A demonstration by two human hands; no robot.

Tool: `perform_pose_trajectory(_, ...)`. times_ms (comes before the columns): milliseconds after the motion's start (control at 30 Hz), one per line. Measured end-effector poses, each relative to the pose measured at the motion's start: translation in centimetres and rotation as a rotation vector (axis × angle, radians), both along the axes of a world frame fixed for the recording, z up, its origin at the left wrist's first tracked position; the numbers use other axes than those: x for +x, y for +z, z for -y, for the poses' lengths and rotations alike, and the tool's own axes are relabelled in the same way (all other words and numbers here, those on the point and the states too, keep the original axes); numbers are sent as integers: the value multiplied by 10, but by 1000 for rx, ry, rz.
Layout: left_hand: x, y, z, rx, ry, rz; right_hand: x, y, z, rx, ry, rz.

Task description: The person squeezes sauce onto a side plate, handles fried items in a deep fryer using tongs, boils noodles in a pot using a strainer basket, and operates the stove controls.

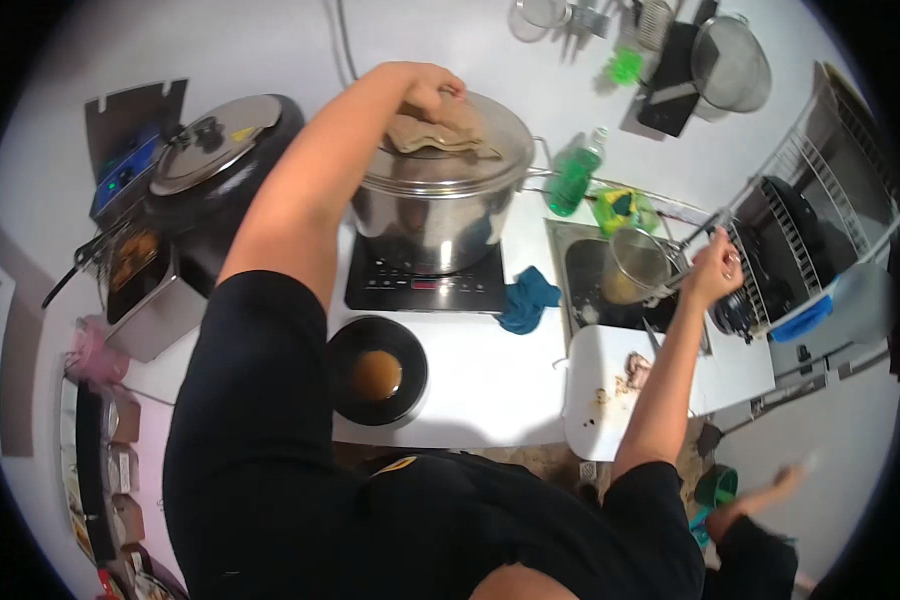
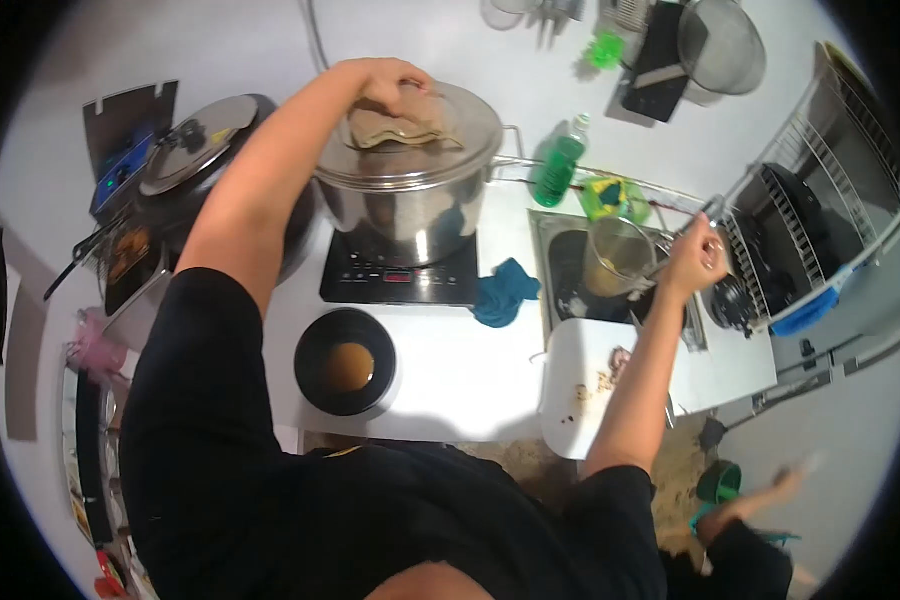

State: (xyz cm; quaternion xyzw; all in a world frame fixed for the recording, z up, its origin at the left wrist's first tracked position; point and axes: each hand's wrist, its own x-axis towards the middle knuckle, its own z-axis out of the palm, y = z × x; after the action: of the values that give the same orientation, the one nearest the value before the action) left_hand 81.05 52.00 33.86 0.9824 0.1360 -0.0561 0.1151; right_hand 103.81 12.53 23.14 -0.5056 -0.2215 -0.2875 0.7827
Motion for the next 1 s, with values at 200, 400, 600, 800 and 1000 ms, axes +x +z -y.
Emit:
perform_pose_trajectory(200, -10, -9, -9, -14, 22, 23, -35, 53, 19, 10, -24, 31)
perform_pose_trajectory(400, -98, 28, -9, 316, -53, 277, 45, 8, -4, 22, 234, -24)
perform_pose_trajectory(600, -278, 82, 37, 446, -54, 411, 28, 32, 1, -109, 61, 99)
perform_pose_trajectory(800, -418, 4, 146, 90, 388, 1096, 72, 8, -5, -120, 181, -66)
perform_pose_trajectory(1000, -459, -154, 218, -200, 826, 1084, 28, 60, 9, -101, 3, 102)
